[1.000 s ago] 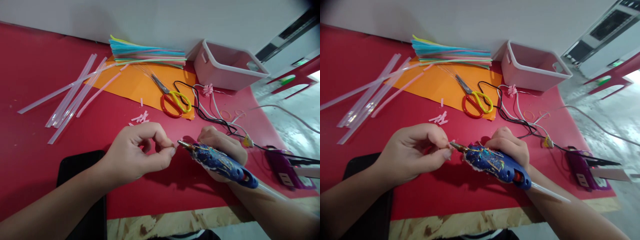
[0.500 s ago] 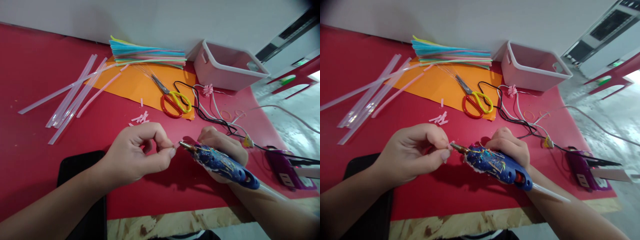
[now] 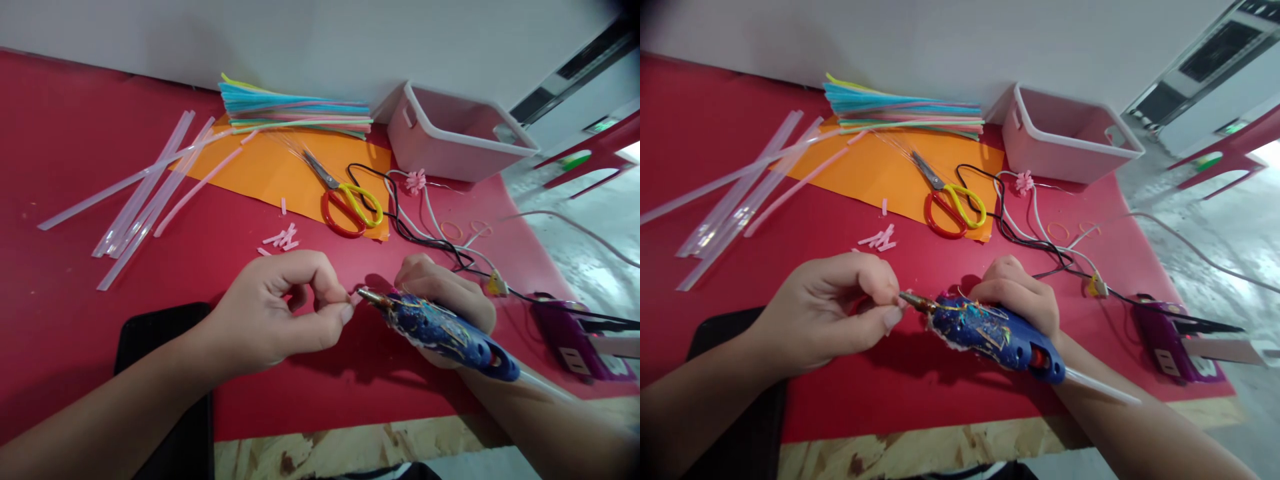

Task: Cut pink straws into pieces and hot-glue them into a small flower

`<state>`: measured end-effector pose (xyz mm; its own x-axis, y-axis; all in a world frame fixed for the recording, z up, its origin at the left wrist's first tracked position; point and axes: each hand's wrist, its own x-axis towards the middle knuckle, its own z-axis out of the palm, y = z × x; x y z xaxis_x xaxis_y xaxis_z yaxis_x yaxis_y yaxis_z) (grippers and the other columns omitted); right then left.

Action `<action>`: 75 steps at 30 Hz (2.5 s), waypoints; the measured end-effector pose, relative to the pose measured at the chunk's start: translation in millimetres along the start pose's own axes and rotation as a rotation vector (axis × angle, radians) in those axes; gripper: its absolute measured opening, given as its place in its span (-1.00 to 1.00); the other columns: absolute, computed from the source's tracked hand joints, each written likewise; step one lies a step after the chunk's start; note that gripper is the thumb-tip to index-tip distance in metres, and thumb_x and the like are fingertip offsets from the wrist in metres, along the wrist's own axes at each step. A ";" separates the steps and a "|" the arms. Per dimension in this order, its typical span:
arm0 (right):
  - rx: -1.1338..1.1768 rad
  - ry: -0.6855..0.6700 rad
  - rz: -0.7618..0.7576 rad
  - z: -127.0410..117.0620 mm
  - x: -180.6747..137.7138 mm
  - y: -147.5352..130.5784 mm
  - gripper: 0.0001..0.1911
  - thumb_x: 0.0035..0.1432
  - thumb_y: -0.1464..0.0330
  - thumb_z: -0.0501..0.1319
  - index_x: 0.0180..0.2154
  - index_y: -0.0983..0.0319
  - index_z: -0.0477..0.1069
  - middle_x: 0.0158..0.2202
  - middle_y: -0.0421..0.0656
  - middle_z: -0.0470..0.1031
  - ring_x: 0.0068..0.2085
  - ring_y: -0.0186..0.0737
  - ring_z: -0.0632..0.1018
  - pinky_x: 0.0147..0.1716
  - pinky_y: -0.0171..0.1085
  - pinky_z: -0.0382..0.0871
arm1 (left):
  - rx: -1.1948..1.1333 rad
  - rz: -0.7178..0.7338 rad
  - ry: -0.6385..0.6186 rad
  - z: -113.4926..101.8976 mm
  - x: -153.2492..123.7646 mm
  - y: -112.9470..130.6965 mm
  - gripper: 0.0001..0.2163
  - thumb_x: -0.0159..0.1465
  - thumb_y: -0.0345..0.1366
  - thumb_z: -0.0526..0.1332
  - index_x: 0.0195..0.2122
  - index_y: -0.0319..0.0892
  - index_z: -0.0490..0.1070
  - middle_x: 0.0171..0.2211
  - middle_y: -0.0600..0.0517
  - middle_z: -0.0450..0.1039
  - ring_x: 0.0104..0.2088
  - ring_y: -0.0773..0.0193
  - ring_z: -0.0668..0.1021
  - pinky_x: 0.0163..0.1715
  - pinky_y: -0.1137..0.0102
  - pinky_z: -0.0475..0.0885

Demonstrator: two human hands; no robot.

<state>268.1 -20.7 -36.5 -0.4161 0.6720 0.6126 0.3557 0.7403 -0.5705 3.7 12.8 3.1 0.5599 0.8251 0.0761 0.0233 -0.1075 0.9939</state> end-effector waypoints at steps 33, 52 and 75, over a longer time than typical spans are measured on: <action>0.026 0.044 0.023 2.2 -3.6 2.8 -0.83 0.32 0.25 0.23 -0.17 0.18 0.52 -0.43 -0.15 0.46 -0.43 -0.16 0.46 -0.37 -0.10 0.36 | -0.135 -0.168 -0.069 -2.4 1.6 7.8 -0.89 0.23 -0.35 0.31 -0.43 -0.15 0.44 -0.54 0.15 0.38 -0.60 0.45 0.32 -0.64 0.56 0.22; -0.014 0.083 0.035 4.2 -0.2 -2.5 -0.93 0.26 0.41 0.27 -0.20 0.17 0.50 -0.43 -0.17 0.42 -0.43 -0.19 0.45 -0.39 -0.11 0.34 | -0.055 -0.036 0.059 -0.5 1.1 1.1 -0.83 0.23 -0.37 0.33 -0.47 -0.13 0.37 -0.51 0.14 0.40 -0.55 0.41 0.35 -0.57 0.47 0.27; -0.183 0.004 -0.001 2.7 9.1 -12.0 -0.80 0.42 0.29 0.14 -0.23 0.21 0.48 -0.45 -0.16 0.45 -0.45 -0.19 0.46 -0.37 -0.11 0.35 | 0.546 0.414 0.342 2.0 -2.3 -7.9 -0.81 0.18 -0.52 0.30 -0.47 -0.10 0.39 -0.55 0.19 0.48 -0.53 0.41 0.46 -0.47 0.45 0.36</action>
<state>257.8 -23.5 -25.6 -0.4132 0.6713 0.6154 0.5016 0.7318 -0.4614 3.9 10.7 -5.1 0.3269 0.7739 0.5424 0.3231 -0.6308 0.7055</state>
